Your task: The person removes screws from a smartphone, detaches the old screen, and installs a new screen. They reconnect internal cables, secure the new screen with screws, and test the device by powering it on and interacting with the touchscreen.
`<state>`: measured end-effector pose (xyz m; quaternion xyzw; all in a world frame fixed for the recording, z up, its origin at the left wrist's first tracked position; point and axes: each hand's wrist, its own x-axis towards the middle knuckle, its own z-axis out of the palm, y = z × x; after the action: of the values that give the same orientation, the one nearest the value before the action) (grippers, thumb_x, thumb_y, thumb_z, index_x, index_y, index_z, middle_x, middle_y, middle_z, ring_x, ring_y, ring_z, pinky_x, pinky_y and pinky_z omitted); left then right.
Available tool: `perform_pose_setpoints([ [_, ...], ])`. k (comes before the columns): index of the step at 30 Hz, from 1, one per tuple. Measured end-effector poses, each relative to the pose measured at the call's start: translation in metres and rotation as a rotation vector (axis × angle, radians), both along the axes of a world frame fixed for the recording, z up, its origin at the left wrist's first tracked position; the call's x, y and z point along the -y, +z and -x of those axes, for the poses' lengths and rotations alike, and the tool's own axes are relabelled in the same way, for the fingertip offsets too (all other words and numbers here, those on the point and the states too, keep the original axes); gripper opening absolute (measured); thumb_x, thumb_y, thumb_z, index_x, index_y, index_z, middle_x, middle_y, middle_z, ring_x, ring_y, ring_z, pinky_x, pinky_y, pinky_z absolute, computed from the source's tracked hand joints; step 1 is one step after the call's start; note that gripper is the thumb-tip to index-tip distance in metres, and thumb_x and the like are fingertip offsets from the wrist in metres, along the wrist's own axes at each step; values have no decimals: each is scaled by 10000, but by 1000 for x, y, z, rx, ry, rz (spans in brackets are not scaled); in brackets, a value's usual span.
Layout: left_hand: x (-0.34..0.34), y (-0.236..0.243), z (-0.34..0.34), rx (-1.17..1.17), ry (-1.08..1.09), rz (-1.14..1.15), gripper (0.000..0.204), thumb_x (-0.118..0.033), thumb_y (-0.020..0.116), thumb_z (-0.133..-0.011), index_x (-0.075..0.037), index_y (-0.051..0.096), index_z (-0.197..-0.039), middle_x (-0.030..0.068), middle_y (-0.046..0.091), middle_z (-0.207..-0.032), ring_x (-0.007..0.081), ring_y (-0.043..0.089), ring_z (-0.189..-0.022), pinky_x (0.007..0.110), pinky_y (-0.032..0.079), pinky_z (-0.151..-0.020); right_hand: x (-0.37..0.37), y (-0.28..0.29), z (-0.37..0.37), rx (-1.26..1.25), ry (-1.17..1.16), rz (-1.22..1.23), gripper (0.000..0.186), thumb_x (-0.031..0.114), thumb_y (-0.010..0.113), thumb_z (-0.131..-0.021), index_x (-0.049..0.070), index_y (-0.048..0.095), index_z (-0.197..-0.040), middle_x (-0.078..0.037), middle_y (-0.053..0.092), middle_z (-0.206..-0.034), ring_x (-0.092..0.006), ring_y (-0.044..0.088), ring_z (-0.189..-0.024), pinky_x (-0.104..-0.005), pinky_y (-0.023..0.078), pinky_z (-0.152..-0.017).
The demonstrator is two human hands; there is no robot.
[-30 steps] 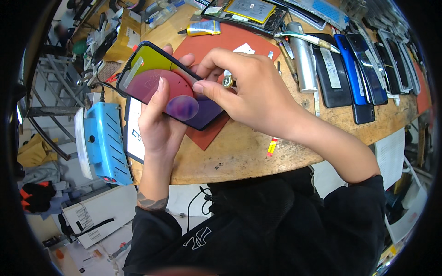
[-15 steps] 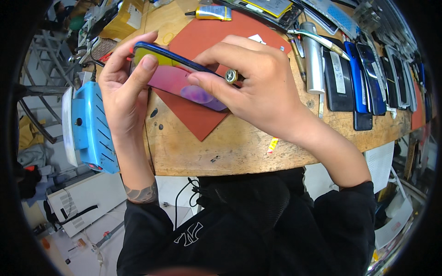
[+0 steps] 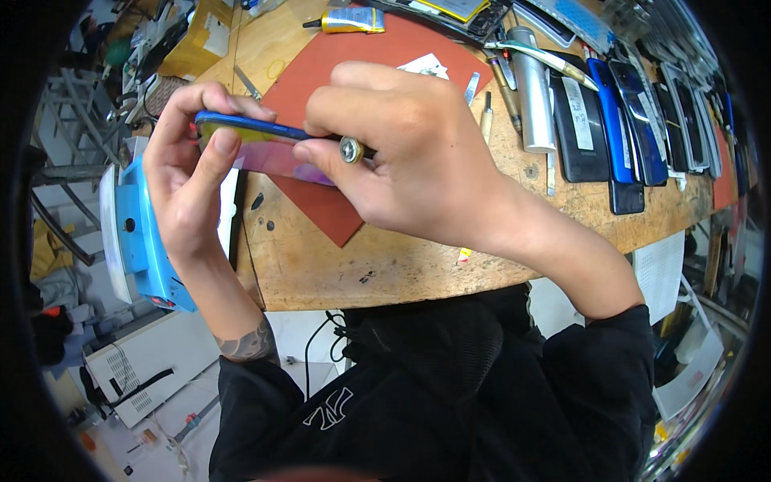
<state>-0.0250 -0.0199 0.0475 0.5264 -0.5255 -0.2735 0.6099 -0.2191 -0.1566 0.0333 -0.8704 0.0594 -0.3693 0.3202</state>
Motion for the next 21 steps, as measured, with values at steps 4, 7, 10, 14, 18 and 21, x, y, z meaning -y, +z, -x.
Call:
perform_pose_setpoints([
  [4, -2, 3, 2, 112, 31, -33, 214, -21, 771, -904, 50, 667, -1077, 115, 724, -1011, 210, 726, -977, 324, 565, -897, -1, 0, -1, 21, 35, -8, 133, 33, 829, -788, 13, 714, -854, -73, 611, -723, -204, 596, -625, -315, 423, -546],
  [7, -1, 1, 3, 101, 4, 30, 172, 0, 781, -884, 37, 690, -1025, 124, 734, -978, 207, 727, -942, 318, 570, -877, -3, 0, -1, 20, 40, 2, 136, 30, 830, -787, 14, 715, -859, -74, 605, -723, -206, 590, -623, -314, 418, -536],
  [10, -1, -1, 3, 89, -23, 52, 176, -1, 784, -881, 36, 687, -1023, 130, 737, -989, 203, 725, -942, 313, 567, -878, -5, -2, 0, 40, 32, 29, 150, 30, 836, -783, 11, 719, -874, -76, 599, -725, -206, 585, -622, -319, 420, -532],
  [14, 0, 0, 3, 102, 20, 35, 183, -6, 783, -885, 42, 681, -1028, 137, 738, -1002, 202, 724, -952, 309, 559, -892, -5, -6, 0, 27, 23, 34, 196, 31, 845, -781, 3, 733, -939, -80, 637, -767, -208, 623, -657, -315, 465, -562],
  [18, 3, -1, 7, 51, 41, 26, 212, -23, 783, -899, 43, 672, -1066, 128, 737, -1006, 191, 717, -954, 298, 551, -898, -2, -10, -4, 120, 6, 24, 305, 20, 842, -782, 21, 751, -1073, -82, 708, -872, -214, 675, -719, -301, 523, -626],
  [21, 3, -1, 10, 47, 68, 8, 229, -37, 781, -912, 36, 663, -1094, 116, 732, -1024, 176, 707, -965, 288, 546, -895, -2, -11, -3, 114, -10, 55, 377, -3, 836, -777, 38, 752, -1143, -79, 744, -948, -214, 693, -756, -302, 544, -654],
])
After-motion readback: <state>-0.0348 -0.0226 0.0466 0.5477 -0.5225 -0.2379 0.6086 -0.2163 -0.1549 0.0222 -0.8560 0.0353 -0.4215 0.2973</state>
